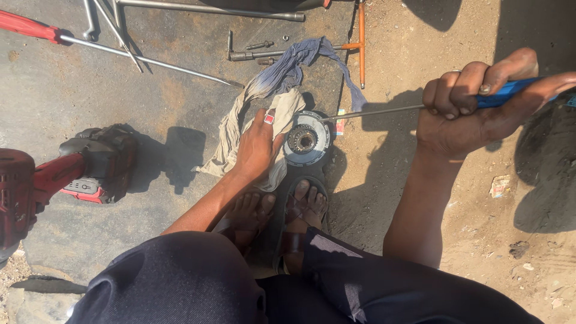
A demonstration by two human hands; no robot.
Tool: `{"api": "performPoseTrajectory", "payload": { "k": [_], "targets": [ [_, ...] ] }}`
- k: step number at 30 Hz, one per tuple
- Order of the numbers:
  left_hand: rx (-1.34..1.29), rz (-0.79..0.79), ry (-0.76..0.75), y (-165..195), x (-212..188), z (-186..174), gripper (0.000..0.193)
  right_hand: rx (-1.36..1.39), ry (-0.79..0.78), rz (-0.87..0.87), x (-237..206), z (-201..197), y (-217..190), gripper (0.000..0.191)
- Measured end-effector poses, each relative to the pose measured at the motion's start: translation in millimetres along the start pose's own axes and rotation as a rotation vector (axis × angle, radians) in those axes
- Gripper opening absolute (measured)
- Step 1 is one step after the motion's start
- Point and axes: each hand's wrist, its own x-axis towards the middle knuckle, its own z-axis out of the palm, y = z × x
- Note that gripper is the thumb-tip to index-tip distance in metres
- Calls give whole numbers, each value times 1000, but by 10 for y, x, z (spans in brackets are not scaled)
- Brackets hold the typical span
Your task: The person uses a screwdriver to pry apart a circular mechanical assembly, separating it into multiple components. They then place the separated parts on the ground and handle several small metal pieces and springs.
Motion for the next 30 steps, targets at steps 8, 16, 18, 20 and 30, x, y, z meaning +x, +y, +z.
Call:
{"api": "performPoseTrajectory", "payload": {
  "k": [8, 16, 18, 20, 30],
  "targets": [
    [15, 8, 18, 27, 39, -25, 54, 75, 82, -12, -140, -28, -73, 54],
    [9, -16, -17, 82, 5, -69, 50, 346, 346, 74, -62, 423, -55, 63],
    [10, -10, -24, 81, 26, -74, 51, 748, 732, 133, -93, 382, -170, 75],
    [13, -4, -16, 62, 40, -65, 50, 277, 437, 1, -160, 280, -295, 65],
    [6, -12, -44, -47, 38, 28, 55, 52, 200, -71, -424, 197, -209, 60]
  ]
}}
